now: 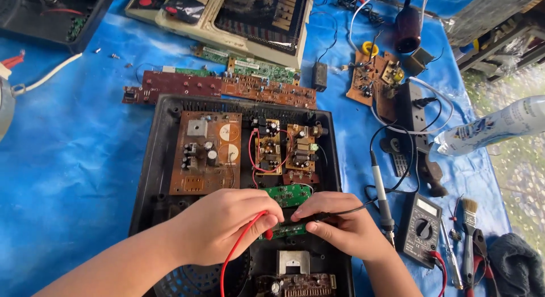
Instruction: The person uses a multimeter to test various points on a disassembled electronic device, likely a television or monitor. They move the red and black probes across different circuit boards and components to check for continuity or voltage.
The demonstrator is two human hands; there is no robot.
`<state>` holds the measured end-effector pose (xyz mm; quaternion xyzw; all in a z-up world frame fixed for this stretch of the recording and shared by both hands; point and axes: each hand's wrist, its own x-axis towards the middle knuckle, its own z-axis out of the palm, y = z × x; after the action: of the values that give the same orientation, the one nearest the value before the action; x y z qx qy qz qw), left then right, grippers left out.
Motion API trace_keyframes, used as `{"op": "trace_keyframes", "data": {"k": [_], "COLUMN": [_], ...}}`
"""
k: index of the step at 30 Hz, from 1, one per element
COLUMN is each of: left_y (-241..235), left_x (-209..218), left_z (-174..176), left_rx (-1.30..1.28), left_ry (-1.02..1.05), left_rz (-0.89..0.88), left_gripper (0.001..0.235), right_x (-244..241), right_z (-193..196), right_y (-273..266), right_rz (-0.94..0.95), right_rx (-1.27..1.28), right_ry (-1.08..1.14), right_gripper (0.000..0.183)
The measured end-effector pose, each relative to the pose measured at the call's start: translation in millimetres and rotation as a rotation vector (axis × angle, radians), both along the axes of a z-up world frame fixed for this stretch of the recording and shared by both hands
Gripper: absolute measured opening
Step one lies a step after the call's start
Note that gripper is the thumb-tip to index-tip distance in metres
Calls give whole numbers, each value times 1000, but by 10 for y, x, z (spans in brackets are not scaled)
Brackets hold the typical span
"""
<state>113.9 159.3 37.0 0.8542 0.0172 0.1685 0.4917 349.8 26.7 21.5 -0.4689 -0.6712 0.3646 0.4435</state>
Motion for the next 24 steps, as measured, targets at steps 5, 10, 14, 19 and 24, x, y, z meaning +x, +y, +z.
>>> {"op": "trace_keyframes", "data": {"k": [5,10,14,19,24], "left_y": [1,-16,-17,-23,-41], "left_x": [-61,-91,-67,-60,-52], "left_z": [-54,-16,-32,13,98], "left_rx": [48,-21,31,41,-32], "left_ry": [-58,-37,-3,89,0], "left_rz": [65,161,146,102,212], "left_gripper": [25,40,28,27,27], "right_x": [20,-4,-44,-98,-81], "right_z": [-77,-127,-66,-53,-168], "right_y": [-30,-142,-110,-57,-44], "right_rz": [-7,-75,-3,61,-49], "right_rx": [89,182,85,-33,6], "right_ry": [-8,58,126,102,101], "right_gripper": [20,18,16,16,12]}}
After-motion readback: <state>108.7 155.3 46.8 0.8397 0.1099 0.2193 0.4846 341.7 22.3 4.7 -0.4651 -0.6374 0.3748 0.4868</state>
